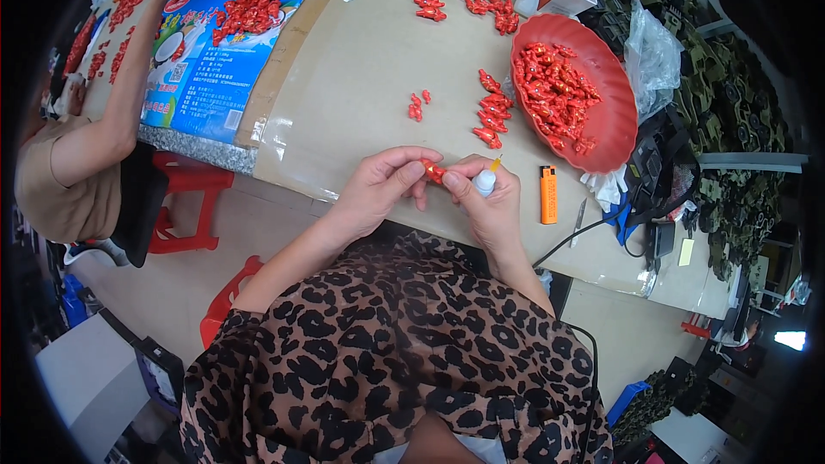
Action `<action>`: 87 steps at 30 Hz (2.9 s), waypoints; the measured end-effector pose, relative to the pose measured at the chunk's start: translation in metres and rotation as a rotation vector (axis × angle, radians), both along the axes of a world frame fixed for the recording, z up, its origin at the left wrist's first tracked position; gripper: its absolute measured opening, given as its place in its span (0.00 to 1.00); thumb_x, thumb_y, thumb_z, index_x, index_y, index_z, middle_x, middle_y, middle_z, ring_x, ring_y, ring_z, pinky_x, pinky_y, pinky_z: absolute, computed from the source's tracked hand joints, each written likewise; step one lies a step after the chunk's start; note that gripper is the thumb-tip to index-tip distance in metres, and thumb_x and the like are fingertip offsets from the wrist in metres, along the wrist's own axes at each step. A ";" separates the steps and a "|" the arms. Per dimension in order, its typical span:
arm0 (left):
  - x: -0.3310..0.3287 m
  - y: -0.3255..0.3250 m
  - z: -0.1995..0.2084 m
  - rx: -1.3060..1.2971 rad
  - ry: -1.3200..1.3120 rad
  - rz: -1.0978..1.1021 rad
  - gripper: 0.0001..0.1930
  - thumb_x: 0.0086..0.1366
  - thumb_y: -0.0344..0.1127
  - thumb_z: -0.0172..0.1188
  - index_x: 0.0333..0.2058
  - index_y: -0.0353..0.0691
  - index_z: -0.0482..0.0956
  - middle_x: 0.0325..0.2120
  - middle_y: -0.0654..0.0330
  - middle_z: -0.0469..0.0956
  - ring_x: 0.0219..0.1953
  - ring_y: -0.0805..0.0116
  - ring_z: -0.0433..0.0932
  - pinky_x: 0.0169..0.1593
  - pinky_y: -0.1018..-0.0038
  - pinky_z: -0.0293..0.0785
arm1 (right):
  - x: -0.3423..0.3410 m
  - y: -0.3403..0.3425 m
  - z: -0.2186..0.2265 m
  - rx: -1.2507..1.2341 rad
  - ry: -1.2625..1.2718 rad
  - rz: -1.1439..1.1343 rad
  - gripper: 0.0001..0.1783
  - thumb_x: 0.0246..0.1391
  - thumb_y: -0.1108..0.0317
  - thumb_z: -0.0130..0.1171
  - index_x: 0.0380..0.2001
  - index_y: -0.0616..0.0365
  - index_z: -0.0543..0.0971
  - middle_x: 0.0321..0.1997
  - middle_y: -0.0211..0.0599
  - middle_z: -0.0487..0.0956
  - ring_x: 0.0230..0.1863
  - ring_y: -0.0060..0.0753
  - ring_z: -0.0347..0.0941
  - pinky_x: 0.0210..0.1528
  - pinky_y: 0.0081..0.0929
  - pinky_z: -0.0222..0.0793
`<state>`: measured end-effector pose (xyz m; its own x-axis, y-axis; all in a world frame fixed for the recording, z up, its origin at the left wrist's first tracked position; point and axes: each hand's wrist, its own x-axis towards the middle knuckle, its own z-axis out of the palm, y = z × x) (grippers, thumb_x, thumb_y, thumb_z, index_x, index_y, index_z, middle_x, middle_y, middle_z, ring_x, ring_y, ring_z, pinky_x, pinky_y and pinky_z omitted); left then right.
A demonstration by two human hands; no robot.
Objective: The person takes small red toy parts from the workspace, applies glue to them using a glue bottle, and presses the pieces together by hand.
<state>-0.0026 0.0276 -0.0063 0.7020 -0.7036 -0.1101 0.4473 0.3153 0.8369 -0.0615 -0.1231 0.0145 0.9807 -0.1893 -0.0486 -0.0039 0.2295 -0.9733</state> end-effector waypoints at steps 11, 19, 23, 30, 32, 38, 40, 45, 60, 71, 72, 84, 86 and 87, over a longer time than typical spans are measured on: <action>-0.001 0.000 0.002 0.030 -0.061 -0.003 0.12 0.62 0.31 0.43 0.41 0.31 0.68 0.24 0.62 0.68 0.24 0.77 0.67 0.29 0.80 0.68 | 0.002 0.004 0.004 -0.064 0.018 -0.014 0.04 0.43 0.75 0.58 0.24 0.63 0.74 0.22 0.31 0.73 0.20 0.14 0.63 0.22 0.11 0.58; -0.001 0.001 0.000 0.042 -0.041 0.070 0.12 0.62 0.31 0.44 0.41 0.31 0.69 0.23 0.62 0.69 0.23 0.77 0.68 0.28 0.81 0.69 | 0.002 0.003 0.010 -0.034 0.173 0.034 0.05 0.45 0.71 0.57 0.25 0.63 0.75 0.23 0.29 0.75 0.21 0.12 0.64 0.23 0.11 0.60; 0.000 0.001 -0.001 0.049 -0.050 0.060 0.12 0.61 0.31 0.45 0.41 0.31 0.69 0.23 0.62 0.69 0.23 0.77 0.68 0.27 0.81 0.69 | 0.004 0.002 0.007 -0.039 0.156 0.033 0.06 0.45 0.71 0.57 0.26 0.62 0.75 0.22 0.29 0.75 0.20 0.11 0.63 0.22 0.11 0.59; 0.002 0.003 0.005 0.094 -0.037 0.021 0.11 0.60 0.29 0.47 0.41 0.31 0.69 0.24 0.61 0.70 0.19 0.77 0.68 0.24 0.83 0.67 | 0.003 0.005 0.001 -0.039 0.043 0.022 0.04 0.46 0.73 0.56 0.26 0.62 0.75 0.23 0.29 0.73 0.22 0.13 0.64 0.24 0.11 0.59; 0.002 0.003 0.006 0.101 -0.035 0.018 0.11 0.59 0.28 0.47 0.40 0.31 0.70 0.24 0.61 0.71 0.19 0.78 0.68 0.24 0.83 0.67 | 0.002 0.005 0.000 -0.045 0.017 0.024 0.03 0.46 0.74 0.56 0.25 0.63 0.75 0.23 0.29 0.73 0.23 0.13 0.64 0.24 0.12 0.59; 0.002 0.004 0.007 0.122 -0.038 0.021 0.10 0.59 0.26 0.47 0.38 0.30 0.71 0.24 0.61 0.70 0.19 0.77 0.68 0.23 0.83 0.66 | 0.001 0.007 -0.002 -0.070 0.023 0.007 0.03 0.46 0.74 0.56 0.24 0.63 0.74 0.23 0.30 0.73 0.23 0.14 0.65 0.25 0.12 0.60; 0.002 0.004 0.008 0.120 -0.054 0.022 0.10 0.59 0.26 0.47 0.38 0.30 0.70 0.25 0.60 0.69 0.19 0.77 0.68 0.23 0.83 0.67 | 0.001 0.007 -0.002 -0.082 0.041 0.011 0.03 0.45 0.75 0.56 0.24 0.63 0.74 0.24 0.30 0.73 0.24 0.15 0.65 0.26 0.12 0.60; 0.001 0.004 0.007 0.141 -0.065 0.021 0.10 0.59 0.26 0.48 0.38 0.30 0.71 0.26 0.60 0.70 0.19 0.78 0.69 0.23 0.83 0.67 | 0.001 0.007 -0.001 -0.063 0.062 0.015 0.03 0.45 0.75 0.56 0.23 0.63 0.73 0.24 0.31 0.73 0.26 0.17 0.66 0.29 0.14 0.61; 0.001 0.002 0.009 0.158 -0.067 0.042 0.09 0.58 0.27 0.49 0.38 0.31 0.71 0.27 0.60 0.70 0.20 0.79 0.70 0.24 0.84 0.68 | 0.001 0.007 -0.001 -0.032 0.048 0.013 0.02 0.45 0.77 0.55 0.24 0.64 0.72 0.26 0.34 0.73 0.27 0.20 0.66 0.31 0.17 0.62; 0.003 0.002 0.009 0.103 -0.094 0.000 0.13 0.61 0.29 0.45 0.44 0.32 0.67 0.26 0.61 0.71 0.22 0.77 0.70 0.29 0.82 0.68 | 0.004 0.012 -0.004 -0.051 0.028 -0.047 0.03 0.46 0.74 0.55 0.25 0.64 0.73 0.25 0.32 0.73 0.26 0.17 0.65 0.29 0.16 0.62; 0.003 0.003 0.008 0.094 -0.087 0.004 0.13 0.60 0.29 0.45 0.44 0.32 0.67 0.26 0.61 0.71 0.22 0.77 0.70 0.29 0.82 0.68 | 0.004 0.013 -0.003 -0.058 0.039 -0.045 0.03 0.46 0.74 0.55 0.25 0.63 0.73 0.25 0.32 0.73 0.26 0.16 0.65 0.29 0.15 0.62; 0.000 0.002 0.007 0.102 -0.087 0.032 0.12 0.59 0.26 0.46 0.42 0.32 0.68 0.29 0.61 0.70 0.22 0.78 0.69 0.27 0.84 0.67 | 0.003 0.014 -0.007 -0.122 0.006 -0.048 0.02 0.46 0.76 0.55 0.24 0.63 0.74 0.25 0.32 0.73 0.27 0.17 0.66 0.30 0.15 0.61; 0.001 0.001 0.006 0.103 -0.079 0.034 0.12 0.59 0.26 0.46 0.42 0.33 0.69 0.28 0.62 0.69 0.22 0.79 0.69 0.27 0.84 0.67 | 0.003 0.014 -0.007 -0.140 0.010 -0.048 0.02 0.45 0.76 0.55 0.24 0.63 0.74 0.25 0.33 0.74 0.27 0.17 0.66 0.30 0.15 0.61; 0.001 0.002 0.007 0.107 -0.076 0.038 0.11 0.59 0.26 0.47 0.42 0.33 0.69 0.28 0.62 0.69 0.22 0.79 0.69 0.27 0.84 0.67 | 0.004 0.014 -0.007 -0.140 0.003 -0.054 0.02 0.45 0.76 0.55 0.23 0.63 0.74 0.25 0.33 0.74 0.27 0.17 0.66 0.30 0.15 0.61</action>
<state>-0.0019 0.0291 0.0005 0.7373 -0.6633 -0.1284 0.3708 0.2385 0.8976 -0.0579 -0.1088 0.0074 0.9688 -0.2471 -0.0215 0.0013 0.0918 -0.9958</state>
